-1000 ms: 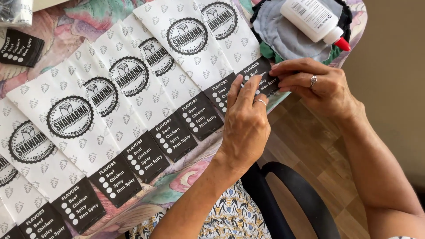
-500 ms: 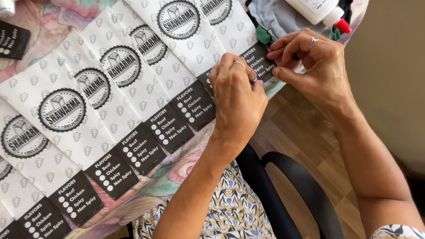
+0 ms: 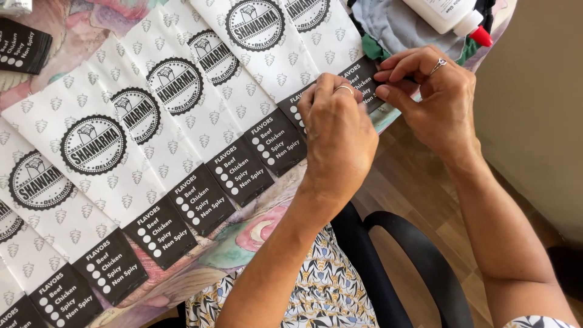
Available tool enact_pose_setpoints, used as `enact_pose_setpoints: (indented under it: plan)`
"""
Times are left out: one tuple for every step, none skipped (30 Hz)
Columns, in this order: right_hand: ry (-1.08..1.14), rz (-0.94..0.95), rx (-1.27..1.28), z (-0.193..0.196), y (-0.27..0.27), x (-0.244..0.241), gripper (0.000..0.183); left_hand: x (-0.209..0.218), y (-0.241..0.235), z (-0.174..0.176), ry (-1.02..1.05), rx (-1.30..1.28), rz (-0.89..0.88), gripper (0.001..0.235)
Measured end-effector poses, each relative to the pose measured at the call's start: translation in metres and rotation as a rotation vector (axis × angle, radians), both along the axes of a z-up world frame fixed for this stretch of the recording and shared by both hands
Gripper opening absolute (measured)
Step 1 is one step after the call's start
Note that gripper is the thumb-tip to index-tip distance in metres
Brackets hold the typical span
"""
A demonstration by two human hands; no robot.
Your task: The person arranges printed paper labels on a table, then applies glue from a bottle to the edges of the labels and presses them down to adhere them to the surface.
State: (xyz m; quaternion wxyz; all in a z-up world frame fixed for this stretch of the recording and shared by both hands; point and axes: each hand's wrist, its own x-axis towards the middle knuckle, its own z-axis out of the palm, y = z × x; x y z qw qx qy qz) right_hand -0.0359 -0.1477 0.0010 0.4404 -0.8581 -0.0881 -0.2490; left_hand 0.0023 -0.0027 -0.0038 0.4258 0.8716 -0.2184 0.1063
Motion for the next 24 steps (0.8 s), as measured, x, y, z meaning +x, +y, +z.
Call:
enact_pose_setpoints:
  plan:
    - [-0.023, 0.001, -0.029, -0.002, 0.0, -0.001, 0.029, -0.001, -0.004, 0.001, -0.038, 0.076, 0.028, 0.013]
    - [-0.022, -0.001, -0.029, -0.002, -0.001, 0.0, 0.029, -0.001, -0.006, -0.002, -0.037, 0.075, 0.027, 0.013]
    - [-0.008, 0.014, 0.036, -0.003, -0.001, 0.0, 0.029, -0.001, -0.008, -0.005, -0.08, 0.12, 0.059, 0.027]
    - [0.006, 0.028, 0.101, -0.004, -0.002, 0.0, 0.028, -0.001, -0.01, -0.008, -0.123, 0.164, 0.092, 0.041]
    - [0.009, 0.028, 0.102, -0.005, -0.002, 0.0, 0.028, -0.001, -0.007, -0.007, -0.12, 0.165, 0.091, 0.041]
    - [0.012, 0.037, 0.116, -0.005, -0.002, 0.0, 0.027, -0.001, -0.004, -0.005, -0.109, 0.133, 0.036, 0.033]
    - [0.011, 0.045, 0.129, -0.005, -0.003, 0.001, 0.026, 0.001, -0.002, -0.003, -0.102, 0.1, -0.019, 0.028]
    - [0.009, 0.043, 0.128, -0.006, -0.003, -0.001, 0.026, 0.0, 0.0, -0.005, -0.104, 0.099, -0.021, 0.028]
    - [0.009, 0.04, 0.117, -0.006, -0.003, 0.0, 0.024, 0.001, 0.001, -0.006, -0.072, 0.038, -0.044, 0.026]
    - [0.008, 0.036, 0.105, -0.006, -0.003, 0.0, 0.022, 0.001, 0.003, -0.007, -0.041, -0.022, -0.068, 0.03]
    - [0.006, 0.036, 0.104, -0.003, -0.002, -0.001, 0.022, 0.002, 0.002, -0.008, -0.043, -0.024, -0.069, 0.03]
    - [0.052, 0.022, 0.125, 0.0, 0.0, -0.001, 0.022, 0.002, 0.001, -0.009, 0.009, -0.005, -0.046, 0.028]
    - [0.095, 0.009, 0.144, 0.004, 0.001, -0.001, 0.023, 0.003, 0.0, -0.01, 0.059, 0.012, -0.024, 0.027]
    - [0.09, 0.008, 0.14, 0.006, 0.004, -0.003, 0.023, 0.001, -0.002, -0.01, 0.054, 0.009, -0.024, 0.027]
    - [0.044, -0.047, -0.028, 0.006, 0.006, -0.004, 0.022, -0.001, -0.003, -0.011, -0.012, -0.019, -0.012, 0.023]
    - [-0.003, -0.1, -0.197, 0.007, 0.009, -0.004, 0.032, -0.002, -0.003, -0.011, -0.078, -0.047, 0.001, 0.023]
    - [-0.001, -0.095, -0.198, 0.003, 0.007, -0.004, 0.032, -0.003, -0.003, -0.011, -0.076, -0.048, 0.005, 0.023]
    - [-0.017, -0.085, -0.169, 0.0, 0.005, -0.004, 0.03, -0.005, -0.002, -0.01, -0.091, -0.065, -0.011, 0.025]
    - [-0.031, -0.075, -0.139, -0.003, 0.003, -0.004, 0.03, -0.006, -0.001, -0.01, -0.105, -0.081, -0.027, 0.026]
    - [-0.029, -0.07, -0.14, -0.001, 0.005, -0.005, 0.03, -0.008, -0.002, -0.01, -0.102, -0.082, -0.022, 0.026]
    - [-0.035, -0.057, -0.135, 0.001, 0.006, -0.006, 0.021, -0.01, -0.002, -0.01, -0.14, -0.086, -0.026, 0.027]
    - [-0.041, -0.044, -0.129, 0.003, 0.007, -0.006, 0.016, -0.012, -0.003, -0.01, -0.177, -0.089, -0.031, 0.028]
    - [-0.043, -0.041, -0.129, 0.005, 0.008, -0.007, 0.016, -0.017, 0.0, -0.006, -0.179, -0.09, -0.028, 0.028]
    - [-0.138, -0.035, -0.207, 0.006, 0.01, -0.007, 0.019, -0.021, 0.003, -0.003, -0.192, -0.078, -0.066, 0.026]
